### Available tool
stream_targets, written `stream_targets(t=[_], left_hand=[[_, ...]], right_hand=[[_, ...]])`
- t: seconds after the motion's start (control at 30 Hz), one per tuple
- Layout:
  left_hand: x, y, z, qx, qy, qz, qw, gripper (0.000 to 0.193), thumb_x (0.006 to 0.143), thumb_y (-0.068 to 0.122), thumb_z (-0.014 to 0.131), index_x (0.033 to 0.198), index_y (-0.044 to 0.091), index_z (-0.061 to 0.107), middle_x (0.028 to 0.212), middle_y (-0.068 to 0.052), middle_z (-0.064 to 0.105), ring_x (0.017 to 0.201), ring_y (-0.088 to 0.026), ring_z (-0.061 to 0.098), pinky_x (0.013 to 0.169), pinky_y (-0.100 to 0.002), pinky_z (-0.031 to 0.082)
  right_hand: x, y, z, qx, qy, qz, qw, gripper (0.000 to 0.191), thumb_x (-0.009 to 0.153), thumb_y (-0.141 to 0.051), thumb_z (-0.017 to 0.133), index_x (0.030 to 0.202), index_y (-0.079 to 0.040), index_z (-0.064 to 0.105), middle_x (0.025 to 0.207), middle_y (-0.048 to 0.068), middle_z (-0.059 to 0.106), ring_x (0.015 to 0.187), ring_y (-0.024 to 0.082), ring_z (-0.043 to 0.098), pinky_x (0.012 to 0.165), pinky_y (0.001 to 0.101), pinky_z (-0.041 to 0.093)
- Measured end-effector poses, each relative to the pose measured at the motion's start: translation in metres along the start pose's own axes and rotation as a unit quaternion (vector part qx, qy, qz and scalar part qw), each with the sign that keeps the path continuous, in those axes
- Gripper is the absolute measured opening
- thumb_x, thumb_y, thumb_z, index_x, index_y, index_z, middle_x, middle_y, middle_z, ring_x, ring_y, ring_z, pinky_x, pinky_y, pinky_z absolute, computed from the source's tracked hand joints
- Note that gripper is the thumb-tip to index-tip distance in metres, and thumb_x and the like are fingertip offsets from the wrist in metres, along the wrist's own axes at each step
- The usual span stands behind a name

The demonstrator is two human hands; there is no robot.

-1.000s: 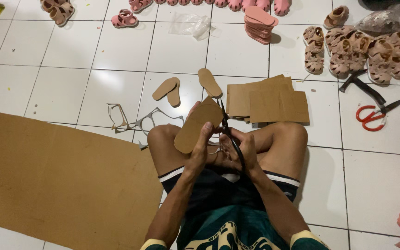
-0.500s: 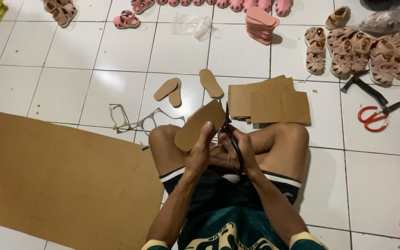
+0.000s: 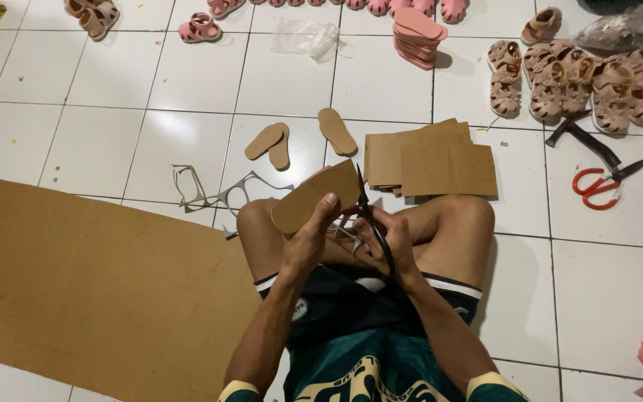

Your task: The person sits on the workshop floor and cuts insole pattern pieces from cardboard sheets using scissors, trimming around sandal soles and stacking the cut pieces. They occasionally hold a sole against the cardboard to guide the cut and set finished pieces aside.

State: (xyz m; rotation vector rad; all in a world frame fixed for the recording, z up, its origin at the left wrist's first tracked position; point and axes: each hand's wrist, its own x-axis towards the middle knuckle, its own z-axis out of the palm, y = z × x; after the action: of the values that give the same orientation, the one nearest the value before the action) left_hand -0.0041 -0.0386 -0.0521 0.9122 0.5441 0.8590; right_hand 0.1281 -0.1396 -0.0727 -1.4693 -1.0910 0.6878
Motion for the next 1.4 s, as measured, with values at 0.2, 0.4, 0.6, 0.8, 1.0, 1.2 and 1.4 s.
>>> stream_targets(t=[0.2, 0.4, 0.6, 0.8, 1.0, 1.2, 1.4], left_hand=[[0.005, 0.003, -0.01, -0.004, -0.014, -0.021, 1.0, 0.056, 0.098, 0.012, 0.068, 0.146, -0.008, 0.05, 0.134, -0.019, 0.063, 0.121, -0.024, 0.065, 0.102, -0.035, 0.057], [0.013, -0.017, -0.011, -0.097, 0.045, -0.036, 0.994, 0.042, 0.096, 0.012, 0.071, 0.133, -0.002, 0.058, 0.125, -0.01, 0.065, 0.112, -0.016, 0.066, 0.096, -0.029, 0.057], [0.004, -0.037, -0.002, -0.057, 0.114, 0.003, 0.992, 0.024, 0.097, 0.017, 0.073, 0.104, -0.005, 0.069, 0.099, -0.01, 0.07, 0.087, -0.016, 0.068, 0.078, -0.03, 0.058], [0.002, -0.02, -0.004, -0.012, 0.092, -0.015, 0.996, 0.024, 0.095, 0.018, 0.075, 0.103, -0.005, 0.07, 0.097, -0.009, 0.07, 0.088, -0.015, 0.068, 0.08, -0.03, 0.059], [0.003, -0.013, -0.008, 0.002, 0.099, -0.04, 0.994, 0.029, 0.093, 0.017, 0.076, 0.107, -0.007, 0.071, 0.101, -0.012, 0.072, 0.092, -0.019, 0.071, 0.083, -0.033, 0.061], [0.005, -0.004, -0.012, 0.04, 0.092, -0.067, 0.993, 0.038, 0.089, 0.022, 0.077, 0.107, -0.01, 0.069, 0.102, -0.016, 0.074, 0.094, -0.02, 0.074, 0.085, -0.034, 0.064], [0.014, -0.005, -0.021, 0.041, 0.081, -0.067, 0.994, 0.04, 0.091, 0.023, 0.079, 0.104, -0.014, 0.07, 0.099, -0.017, 0.073, 0.091, -0.021, 0.072, 0.08, -0.033, 0.06]], right_hand=[[-0.003, -0.003, -0.003, -0.007, -0.001, 0.022, 1.0, 0.054, 0.096, -0.053, 0.061, 0.105, -0.002, 0.075, 0.056, 0.0, 0.06, 0.049, 0.008, 0.056, 0.046, 0.0255, 0.042], [-0.004, 0.0, 0.002, 0.005, 0.004, 0.065, 0.998, 0.051, 0.095, -0.051, 0.063, 0.086, -0.001, 0.072, 0.052, 0.001, 0.058, 0.045, 0.009, 0.056, 0.043, 0.0268, 0.042], [-0.002, 0.006, 0.003, -0.015, 0.007, 0.039, 0.999, 0.051, 0.095, -0.051, 0.062, 0.096, -0.001, 0.072, 0.056, 0.001, 0.06, 0.048, 0.009, 0.056, 0.044, 0.0266, 0.041], [-0.001, 0.01, 0.003, 0.005, 0.004, -0.009, 1.0, 0.056, 0.1, -0.054, 0.06, 0.097, 0.001, 0.071, 0.063, 0.001, 0.065, 0.055, 0.009, 0.061, 0.051, 0.0248, 0.047], [-0.003, 0.002, -0.001, -0.009, -0.007, 0.008, 1.0, 0.057, 0.097, -0.054, 0.059, 0.108, -0.001, 0.076, 0.057, 0.003, 0.064, 0.05, 0.009, 0.06, 0.047, 0.0255, 0.046], [-0.006, -0.001, -0.004, -0.016, -0.013, 0.045, 0.999, 0.051, 0.095, -0.05, 0.062, 0.108, -0.004, 0.077, 0.05, 0.002, 0.058, 0.045, 0.01, 0.057, 0.043, 0.0268, 0.044], [-0.005, 0.003, -0.004, -0.047, -0.019, 0.024, 0.998, 0.054, 0.097, -0.054, 0.061, 0.107, -0.002, 0.076, 0.051, -0.001, 0.057, 0.046, 0.009, 0.058, 0.045, 0.0259, 0.045]])
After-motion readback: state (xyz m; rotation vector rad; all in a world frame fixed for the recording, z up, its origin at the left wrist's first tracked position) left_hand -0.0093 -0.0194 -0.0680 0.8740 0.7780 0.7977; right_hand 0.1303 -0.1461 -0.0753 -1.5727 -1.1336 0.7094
